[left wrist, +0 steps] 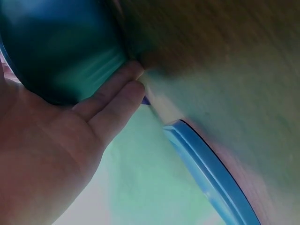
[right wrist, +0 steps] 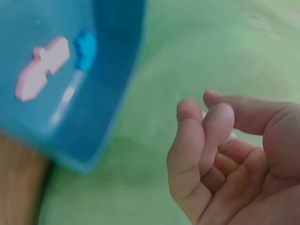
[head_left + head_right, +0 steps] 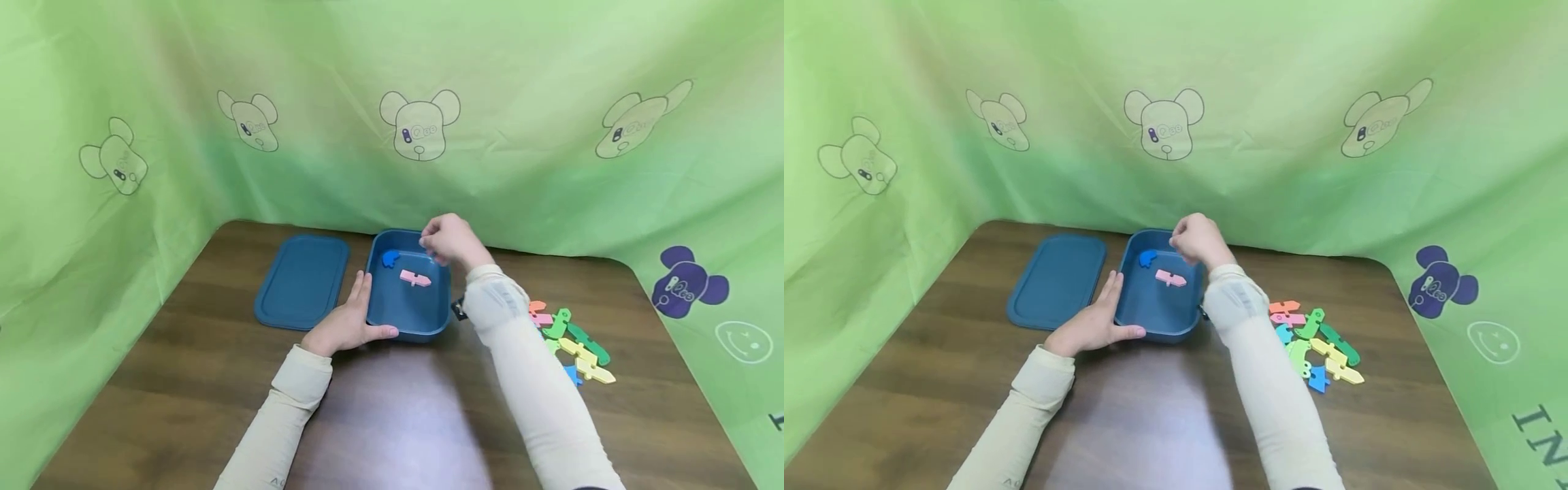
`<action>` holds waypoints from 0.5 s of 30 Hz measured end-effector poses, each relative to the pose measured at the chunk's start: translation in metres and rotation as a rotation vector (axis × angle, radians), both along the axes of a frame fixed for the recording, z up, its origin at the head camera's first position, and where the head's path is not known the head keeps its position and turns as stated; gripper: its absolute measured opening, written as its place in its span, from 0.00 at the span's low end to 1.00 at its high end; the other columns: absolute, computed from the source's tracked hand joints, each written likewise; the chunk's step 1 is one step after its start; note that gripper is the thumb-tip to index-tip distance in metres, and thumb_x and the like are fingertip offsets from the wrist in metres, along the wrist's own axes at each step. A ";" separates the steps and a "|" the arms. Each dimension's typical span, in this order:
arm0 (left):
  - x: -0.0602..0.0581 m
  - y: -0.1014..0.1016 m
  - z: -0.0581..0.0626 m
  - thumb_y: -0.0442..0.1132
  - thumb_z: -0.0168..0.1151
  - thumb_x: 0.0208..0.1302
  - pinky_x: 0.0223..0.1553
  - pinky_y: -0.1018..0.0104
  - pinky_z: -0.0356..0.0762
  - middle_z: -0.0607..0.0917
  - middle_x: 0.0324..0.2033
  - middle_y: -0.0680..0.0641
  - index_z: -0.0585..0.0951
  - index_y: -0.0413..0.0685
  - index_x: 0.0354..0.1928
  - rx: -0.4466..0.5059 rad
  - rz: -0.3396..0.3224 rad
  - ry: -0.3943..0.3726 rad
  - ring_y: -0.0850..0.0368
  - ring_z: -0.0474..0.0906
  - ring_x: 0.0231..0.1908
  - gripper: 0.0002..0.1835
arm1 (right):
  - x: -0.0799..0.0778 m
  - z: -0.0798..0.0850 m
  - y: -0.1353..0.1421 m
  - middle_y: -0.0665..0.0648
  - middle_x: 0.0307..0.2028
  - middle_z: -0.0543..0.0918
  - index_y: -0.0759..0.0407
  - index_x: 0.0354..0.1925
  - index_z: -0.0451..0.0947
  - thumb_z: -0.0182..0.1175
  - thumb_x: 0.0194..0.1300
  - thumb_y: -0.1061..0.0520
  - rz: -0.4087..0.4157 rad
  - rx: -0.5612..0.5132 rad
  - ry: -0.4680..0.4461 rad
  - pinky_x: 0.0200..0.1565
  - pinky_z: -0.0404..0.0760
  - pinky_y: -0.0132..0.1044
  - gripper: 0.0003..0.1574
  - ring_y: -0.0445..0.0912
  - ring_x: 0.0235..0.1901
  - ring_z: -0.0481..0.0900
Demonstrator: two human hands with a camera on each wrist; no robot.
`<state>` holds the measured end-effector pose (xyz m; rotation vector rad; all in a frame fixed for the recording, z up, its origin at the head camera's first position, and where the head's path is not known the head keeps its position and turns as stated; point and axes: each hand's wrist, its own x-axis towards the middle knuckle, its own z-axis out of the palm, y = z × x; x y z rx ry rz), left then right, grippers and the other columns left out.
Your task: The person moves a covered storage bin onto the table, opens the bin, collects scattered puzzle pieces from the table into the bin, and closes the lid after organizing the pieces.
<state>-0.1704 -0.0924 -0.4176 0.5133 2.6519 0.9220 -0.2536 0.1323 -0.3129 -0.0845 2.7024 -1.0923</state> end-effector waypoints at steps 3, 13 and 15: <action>0.002 -0.002 -0.003 0.69 0.63 0.50 0.50 0.52 0.72 0.30 0.72 0.49 0.32 0.51 0.74 -0.004 0.012 -0.005 0.40 0.70 0.57 0.64 | 0.015 0.004 0.024 0.65 0.33 0.81 0.64 0.46 0.77 0.58 0.66 0.59 0.028 -0.015 0.035 0.29 0.80 0.40 0.12 0.49 0.23 0.78; 0.006 -0.008 -0.007 0.72 0.61 0.48 0.49 0.52 0.72 0.29 0.72 0.50 0.31 0.52 0.74 -0.022 0.019 -0.018 0.40 0.71 0.56 0.65 | 0.079 -0.024 0.142 0.64 0.38 0.81 0.64 0.51 0.74 0.56 0.68 0.55 -0.022 0.081 0.068 0.29 0.79 0.40 0.18 0.49 0.27 0.80; 0.007 -0.009 -0.007 0.72 0.61 0.48 0.48 0.53 0.73 0.29 0.72 0.50 0.31 0.53 0.74 -0.021 0.024 -0.020 0.40 0.71 0.55 0.65 | 0.092 -0.028 0.165 0.65 0.40 0.81 0.64 0.53 0.73 0.55 0.68 0.54 -0.058 0.134 0.052 0.30 0.79 0.42 0.19 0.51 0.30 0.80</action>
